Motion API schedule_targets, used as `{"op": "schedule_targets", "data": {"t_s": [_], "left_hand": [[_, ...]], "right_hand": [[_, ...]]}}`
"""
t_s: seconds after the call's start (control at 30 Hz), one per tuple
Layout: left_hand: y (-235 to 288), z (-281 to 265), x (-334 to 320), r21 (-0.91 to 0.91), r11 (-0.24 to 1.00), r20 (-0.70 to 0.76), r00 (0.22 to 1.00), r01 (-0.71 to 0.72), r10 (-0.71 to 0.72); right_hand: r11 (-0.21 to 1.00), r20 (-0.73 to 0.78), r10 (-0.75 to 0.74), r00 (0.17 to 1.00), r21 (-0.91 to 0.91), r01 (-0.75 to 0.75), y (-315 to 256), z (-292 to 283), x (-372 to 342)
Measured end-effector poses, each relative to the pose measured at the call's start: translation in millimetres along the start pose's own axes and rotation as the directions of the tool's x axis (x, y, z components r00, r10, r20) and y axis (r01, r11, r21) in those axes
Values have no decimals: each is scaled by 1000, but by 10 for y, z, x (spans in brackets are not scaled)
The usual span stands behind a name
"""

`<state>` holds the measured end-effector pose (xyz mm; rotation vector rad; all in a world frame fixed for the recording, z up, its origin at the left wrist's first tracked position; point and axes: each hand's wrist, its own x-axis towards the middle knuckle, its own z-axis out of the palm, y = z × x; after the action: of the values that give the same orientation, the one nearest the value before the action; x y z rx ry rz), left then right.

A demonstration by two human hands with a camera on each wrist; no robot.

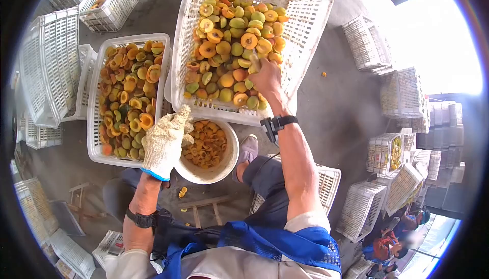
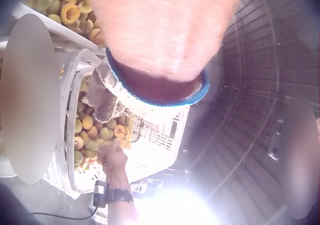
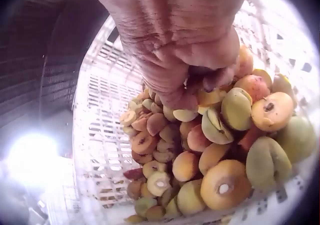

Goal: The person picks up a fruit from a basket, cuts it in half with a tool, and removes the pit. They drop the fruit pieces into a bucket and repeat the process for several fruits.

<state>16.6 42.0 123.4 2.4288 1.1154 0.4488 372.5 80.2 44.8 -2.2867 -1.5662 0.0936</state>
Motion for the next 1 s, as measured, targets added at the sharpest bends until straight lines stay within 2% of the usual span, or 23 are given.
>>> {"op": "schedule_targets", "data": {"t_s": [0.03,0.07,0.1,0.13,0.17,0.23,0.3,0.37,0.4,0.43,0.5,0.53,0.57,0.63,0.67,0.7,0.77,0.8,0.83,0.9,0.93,0.97,1.0], "left_hand": [[-13,42,-9,-4,1000,-6,1000,0,0],[-45,133,-22,-186,982,-7,999,46,-48],[-78,218,-30,-361,929,2,996,84,-89],[-121,271,-51,-410,906,30,995,102,-98],[-70,312,-42,-411,907,32,996,93,-88],[79,349,2,-667,721,105,982,188,-159],[207,377,-3,-839,459,207,952,291,-225],[199,414,-70,-919,151,313,908,364,-278],[93,531,-128,-915,228,289,935,333,-207],[226,251,-134,-798,-185,601,781,573,-172],[404,246,-205,-916,-97,401,896,389,-192],[311,390,-307,-937,-126,337,937,326,-87],[312,419,-330,-937,-120,338,937,327,-92],[342,496,-357,-916,-156,396,894,369,-208],[313,580,-370,-916,-157,397,893,370,-210],[262,696,-374,-886,-227,456,851,405,-259],[221,772,-346,-810,-367,575,744,457,-342],[212,814,-357,-809,-412,564,750,419,-346],[280,653,-325,-809,-412,565,746,419,-352],[410,305,-239,-830,-338,556,718,445,-419],[326,453,-172,-871,-346,486,710,348,-511],[293,449,-159,-874,-345,481,706,342,-519],[264,443,-153,-894,-296,448,713,338,-539]], "right_hand": [[1000,-2,-4,1000,-5,4,45,40,-28],[935,17,155,988,319,-152,63,47,-107],[745,81,299,951,603,-286,94,36,-210],[465,211,334,919,811,-355,-159,-256,-415],[402,231,352,907,838,-370,-223,-306,-540],[174,373,284,883,886,-430,-453,-493,-863],[158,393,213,895,890,-428,-764,-640,-1175],[176,370,64,927,910,-376,-930,-715,-1431],[209,396,9,918,897,-389,-1009,-806,-1505],[243,424,-43,905,883,-402,-1068,-881,-1579],[264,503,-80,860,843,-469,-1208,-1011,-1661],[302,572,-108,813,798,-522,-1246,-1035,-1693],[296,572,-113,812,800,-522,-1268,-952,-1743],[466,350,-152,924,850,-245,-1382,-742,-1854],[610,355,-119,927,763,-214,-1434,-768,-1894],[652,370,-130,920,731,-202,-1453,-730,-1917],[809,155,-204,967,583,78,-1513,-591,-1924],[807,161,-203,966,587,71,-1510,-568,-1940],[830,179,-115,977,558,-4,-1550,-624,-1916],[816,227,12,974,561,-141,-1575,-774,-1866],[780,204,-28,979,616,-106,-1496,-796,-1870],[740,178,-70,982,669,-69,-1416,-819,-1878],[682,248,-71,966,719,-134,-1372,-857,-1899]]}}
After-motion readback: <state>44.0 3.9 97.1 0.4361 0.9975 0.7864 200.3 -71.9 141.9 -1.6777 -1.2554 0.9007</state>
